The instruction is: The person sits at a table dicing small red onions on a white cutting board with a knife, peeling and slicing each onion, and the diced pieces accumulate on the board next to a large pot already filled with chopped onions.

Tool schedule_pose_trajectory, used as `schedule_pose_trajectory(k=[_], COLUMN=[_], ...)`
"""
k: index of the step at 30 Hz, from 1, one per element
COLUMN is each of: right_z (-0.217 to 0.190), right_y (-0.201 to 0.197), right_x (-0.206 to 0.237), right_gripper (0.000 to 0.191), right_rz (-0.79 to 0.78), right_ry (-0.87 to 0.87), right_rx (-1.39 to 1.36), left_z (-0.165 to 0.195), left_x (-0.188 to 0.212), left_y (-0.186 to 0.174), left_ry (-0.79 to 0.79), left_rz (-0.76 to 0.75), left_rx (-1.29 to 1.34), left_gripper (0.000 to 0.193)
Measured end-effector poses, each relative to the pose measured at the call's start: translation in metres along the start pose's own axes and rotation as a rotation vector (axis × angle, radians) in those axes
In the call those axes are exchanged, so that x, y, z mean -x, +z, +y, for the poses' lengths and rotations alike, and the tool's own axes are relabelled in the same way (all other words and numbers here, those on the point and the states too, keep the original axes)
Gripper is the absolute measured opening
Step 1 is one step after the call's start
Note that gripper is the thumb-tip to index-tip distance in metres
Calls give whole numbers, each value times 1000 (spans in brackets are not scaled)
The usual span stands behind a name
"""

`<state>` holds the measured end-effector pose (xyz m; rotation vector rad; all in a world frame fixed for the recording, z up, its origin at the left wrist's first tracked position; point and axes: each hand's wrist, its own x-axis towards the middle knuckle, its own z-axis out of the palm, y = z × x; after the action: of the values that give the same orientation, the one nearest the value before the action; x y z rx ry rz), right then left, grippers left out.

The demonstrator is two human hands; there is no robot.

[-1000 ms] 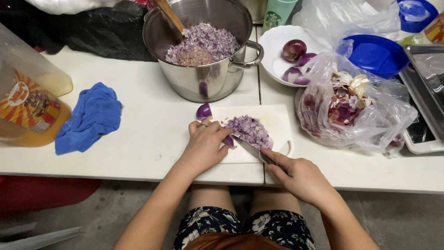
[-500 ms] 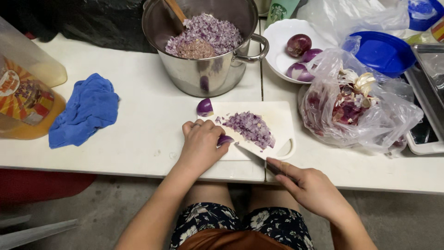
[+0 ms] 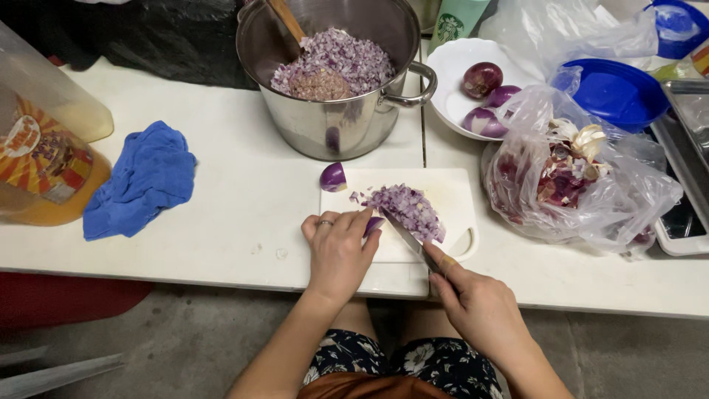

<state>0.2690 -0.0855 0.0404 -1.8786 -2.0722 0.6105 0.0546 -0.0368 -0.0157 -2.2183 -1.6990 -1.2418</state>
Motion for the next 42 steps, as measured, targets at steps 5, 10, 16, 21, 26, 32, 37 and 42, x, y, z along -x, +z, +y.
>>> schedule_pose_trajectory(k=[5, 10, 16, 21, 26, 32, 37, 42], right_z=[1, -3, 4, 7, -3, -7, -10, -3], right_y=[4, 26, 20, -3, -10, -3, 21, 24], right_x=[1, -5, -9, -5, 3, 3, -9, -9], right_gripper=[57, 50, 56, 56, 52, 57, 57, 56], right_rz=[17, 134, -6, -12, 78, 58, 71, 16], right_ry=[-37, -183, -60, -11, -82, -72, -132, -78], right_rx=[-3, 74, 6, 41, 49, 95, 141, 81], left_z=[2, 1, 1, 4, 7, 6, 6, 5], left_x=[5, 4, 2, 0, -1, 1, 0, -1], left_y=[5, 8, 6, 7, 7, 12, 13, 11], left_ry=[0, -19, -16, -7, 6, 19, 1, -5], left_rz=[16, -9, -9, 6, 16, 51, 10, 19], left_rx=[2, 35, 38, 20, 11, 14, 35, 34], left_gripper=[21, 18, 18, 20, 26, 20, 17, 18])
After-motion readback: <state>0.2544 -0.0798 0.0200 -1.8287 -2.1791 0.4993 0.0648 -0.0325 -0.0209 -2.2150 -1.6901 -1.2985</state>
